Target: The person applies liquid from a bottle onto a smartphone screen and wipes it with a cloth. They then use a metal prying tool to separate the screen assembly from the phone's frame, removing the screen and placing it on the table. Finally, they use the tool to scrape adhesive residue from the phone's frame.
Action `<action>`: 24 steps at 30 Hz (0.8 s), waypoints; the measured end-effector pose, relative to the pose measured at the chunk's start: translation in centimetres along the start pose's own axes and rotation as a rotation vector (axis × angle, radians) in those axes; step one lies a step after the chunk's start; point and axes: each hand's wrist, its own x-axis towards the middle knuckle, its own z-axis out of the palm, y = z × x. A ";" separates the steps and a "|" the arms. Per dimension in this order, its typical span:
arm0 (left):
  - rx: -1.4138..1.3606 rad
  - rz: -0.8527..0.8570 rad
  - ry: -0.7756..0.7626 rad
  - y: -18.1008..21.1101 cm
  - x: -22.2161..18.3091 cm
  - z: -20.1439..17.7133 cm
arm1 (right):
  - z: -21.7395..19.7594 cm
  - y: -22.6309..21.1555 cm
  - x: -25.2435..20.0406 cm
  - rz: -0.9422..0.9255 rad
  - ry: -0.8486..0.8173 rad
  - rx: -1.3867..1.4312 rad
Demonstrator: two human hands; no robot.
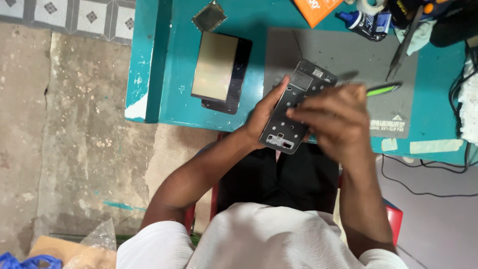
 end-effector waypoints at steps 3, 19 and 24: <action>-0.031 0.055 0.061 0.0 0.3 -0.4 | 1.1 -1.8 -0.5 -0.105 -0.073 0.067; 0.047 0.147 0.054 -0.6 0.6 -1.3 | 1.0 -2.2 -1.9 -0.015 -0.074 0.094; 0.064 0.173 0.014 -0.3 0.6 -0.3 | -1.0 -1.8 -3.2 0.089 -0.132 0.074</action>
